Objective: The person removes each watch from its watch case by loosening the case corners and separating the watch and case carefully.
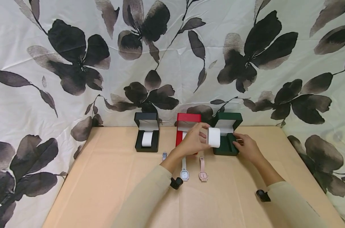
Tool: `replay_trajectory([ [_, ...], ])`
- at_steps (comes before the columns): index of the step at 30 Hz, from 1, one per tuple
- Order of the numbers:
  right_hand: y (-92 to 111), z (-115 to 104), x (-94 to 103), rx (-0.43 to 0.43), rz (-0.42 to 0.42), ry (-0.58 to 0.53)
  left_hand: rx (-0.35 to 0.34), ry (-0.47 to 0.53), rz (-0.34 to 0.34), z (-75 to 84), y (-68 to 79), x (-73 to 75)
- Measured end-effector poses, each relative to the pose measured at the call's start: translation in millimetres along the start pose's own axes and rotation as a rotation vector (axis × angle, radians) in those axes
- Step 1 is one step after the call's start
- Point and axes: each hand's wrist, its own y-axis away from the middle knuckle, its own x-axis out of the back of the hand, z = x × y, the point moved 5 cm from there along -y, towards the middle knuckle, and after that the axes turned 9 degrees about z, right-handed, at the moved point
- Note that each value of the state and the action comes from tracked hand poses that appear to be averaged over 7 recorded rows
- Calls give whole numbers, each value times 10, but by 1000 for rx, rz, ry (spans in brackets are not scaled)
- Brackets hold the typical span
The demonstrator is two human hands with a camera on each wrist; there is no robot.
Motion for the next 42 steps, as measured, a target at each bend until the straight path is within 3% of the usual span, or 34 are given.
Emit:
replay_trajectory([
  [10,62,12,40,32,49,-2,21,-21,-16,-66,-145,-265],
  [20,71,-24,-10,51,65,-11,-33,-98,0,-106,-264,-443],
  [42,35,13,-15,-23,19,-12,51,-250,-12,-263,-477,-732],
])
